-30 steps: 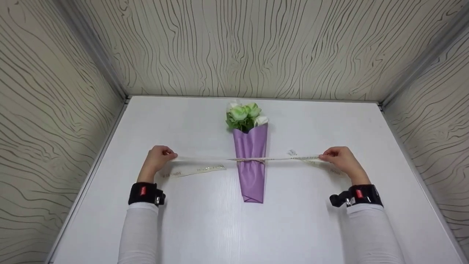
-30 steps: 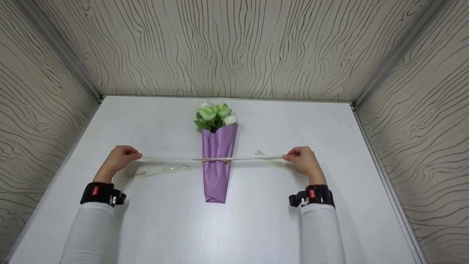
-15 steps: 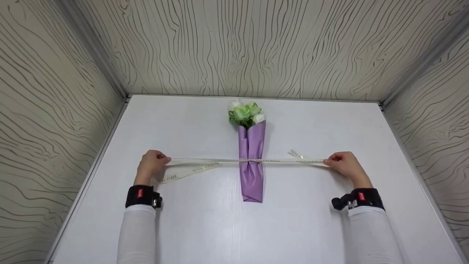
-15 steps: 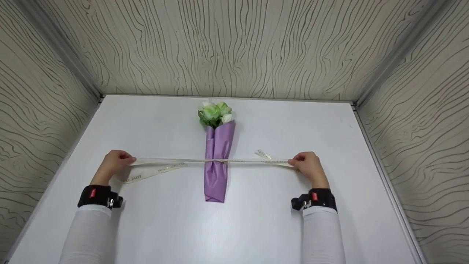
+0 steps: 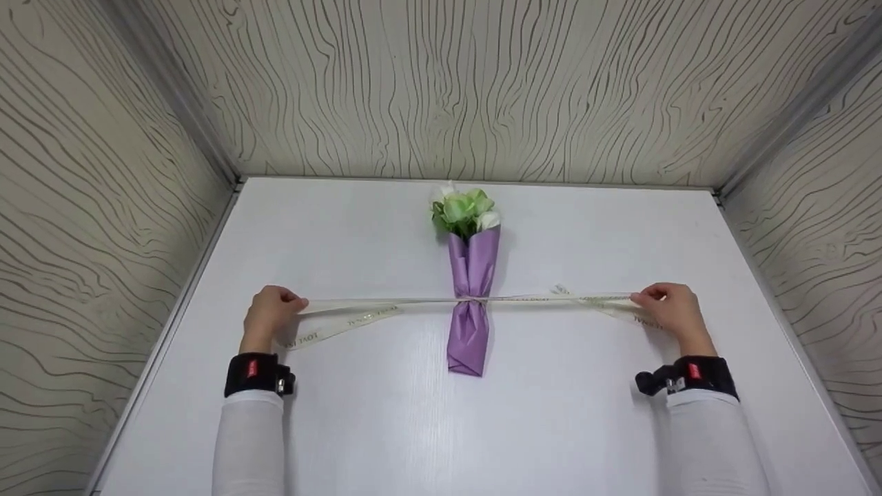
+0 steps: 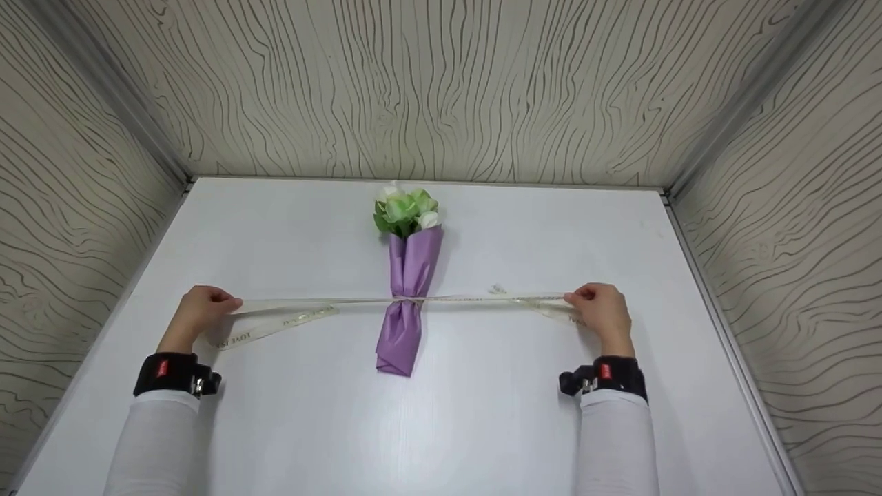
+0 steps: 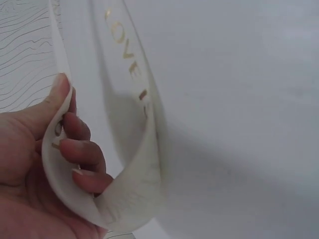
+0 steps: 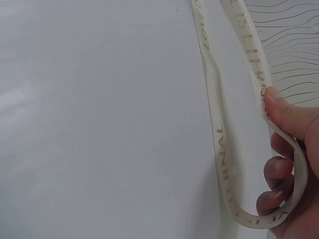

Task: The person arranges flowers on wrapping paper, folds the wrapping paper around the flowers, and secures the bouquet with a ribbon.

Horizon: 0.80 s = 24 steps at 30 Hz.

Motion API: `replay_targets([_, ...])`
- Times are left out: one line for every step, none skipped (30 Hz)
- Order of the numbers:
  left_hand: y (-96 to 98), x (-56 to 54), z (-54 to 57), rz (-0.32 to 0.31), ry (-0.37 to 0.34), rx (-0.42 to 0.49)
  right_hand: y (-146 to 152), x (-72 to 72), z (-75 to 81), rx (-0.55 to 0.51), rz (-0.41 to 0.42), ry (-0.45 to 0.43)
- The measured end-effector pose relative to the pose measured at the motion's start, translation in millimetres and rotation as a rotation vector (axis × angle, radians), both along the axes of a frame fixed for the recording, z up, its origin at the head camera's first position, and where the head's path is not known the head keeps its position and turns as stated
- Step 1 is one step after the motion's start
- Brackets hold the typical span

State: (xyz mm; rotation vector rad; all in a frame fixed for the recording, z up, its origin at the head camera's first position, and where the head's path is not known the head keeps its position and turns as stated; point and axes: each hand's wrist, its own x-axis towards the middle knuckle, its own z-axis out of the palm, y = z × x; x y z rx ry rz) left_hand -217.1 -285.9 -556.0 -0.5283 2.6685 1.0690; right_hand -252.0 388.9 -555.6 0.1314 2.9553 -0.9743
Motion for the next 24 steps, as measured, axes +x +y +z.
replay_targets([0.2,0.0,0.3,-0.002,-0.002,-0.003,1.2,0.7,0.6,0.004,-0.011,0.010])
replay_targets([0.2,-0.1,0.4,-0.002,-0.001,-0.012,2.4,1.4,1.1,0.008,-0.020,0.016])
replay_targets([0.3,-0.2,0.4,0.000,0.000,-0.024,4.0,1.7,1.4,0.013,-0.026,0.024])
replay_targets([0.5,-0.2,0.3,0.001,0.002,-0.034,5.4,2.1,1.8,0.021,-0.033,0.027])
replay_targets([0.4,-0.3,-0.2,-0.002,0.005,-0.049,6.8,2.6,2.0,0.031,-0.037,0.037])
replay_targets([0.4,-0.2,-0.5,-0.005,0.008,-0.063,8.0,3.1,2.2,0.044,-0.045,0.043])
replay_targets([0.5,0.1,-0.7,-0.005,0.013,-0.077,9.0,3.6,2.2,0.056,-0.051,0.049])
replay_targets([0.5,0.7,-0.9,-0.007,0.016,-0.087,9.9,3.9,1.9,0.066,-0.059,0.053])
replay_targets([0.8,1.4,-1.0,-0.009,0.018,-0.093,10.6,4.2,1.2,0.075,-0.070,0.057])
replay_targets([1.0,2.2,-1.1,-0.012,0.018,-0.100,10.9,4.8,0.4,0.088,-0.084,0.060])
replay_targets([0.8,3.1,-1.4,-0.011,0.015,-0.110,11.0,5.3,-0.6,0.096,-0.096,0.059])
replay_targets([0.6,4.1,-1.5,-0.005,0.009,-0.112,10.7,6.0,-1.9,0.103,-0.105,0.055])
replay_targets([0.4,5.0,-1.8,0.002,0.002,-0.116,10.3,6.7,-3.3,0.108,-0.114,0.050])
replay_targets([0.2,5.9,-2.3,0.003,-0.005,-0.119,10.0,7.4,-5.0,0.114,-0.125,0.041])
replay_targets([-0.1,6.4,-2.8,0.006,-0.012,-0.122,9.6,8.3,-6.6,0.121,-0.136,0.032])
replay_targets([-0.3,6.9,-3.3,0.008,-0.020,-0.122,9.0,9.2,-8.0,0.129,-0.145,0.022])
replay_targets([-0.4,7.3,-4.0,0.011,-0.029,-0.118,8.7,10.1,-9.1,0.132,-0.154,0.013])
replay_targets([-0.3,7.4,-4.6,0.013,-0.038,-0.109,8.3,10.8,-9.9,0.134,-0.163,0.006])
replay_targets([0.0,7.3,-5.1,0.016,-0.046,-0.105,8.3,11.2,-10.6,0.135,-0.172,0.002])
replay_targets([0.2,7.0,-5.6,0.020,-0.050,-0.101,8.3,11.5,-10.8,0.136,-0.178,0.000])
replay_targets([0.5,6.6,-5.9,0.027,-0.053,-0.098,8.1,11.5,-10.8,0.132,-0.180,-0.001])
replay_targets([0.9,6.1,-6.2,0.036,-0.054,-0.095,8.2,11.4,-10.5,0.129,-0.182,0.002])
replay_targets([1.3,5.6,-6.4,0.043,-0.053,-0.094,8.3,11.4,-10.0,0.124,-0.182,0.002])
replay_targets([1.6,4.8,-6.6,0.050,-0.051,-0.094,8.5,11.4,-9.5,0.120,-0.180,0.002])
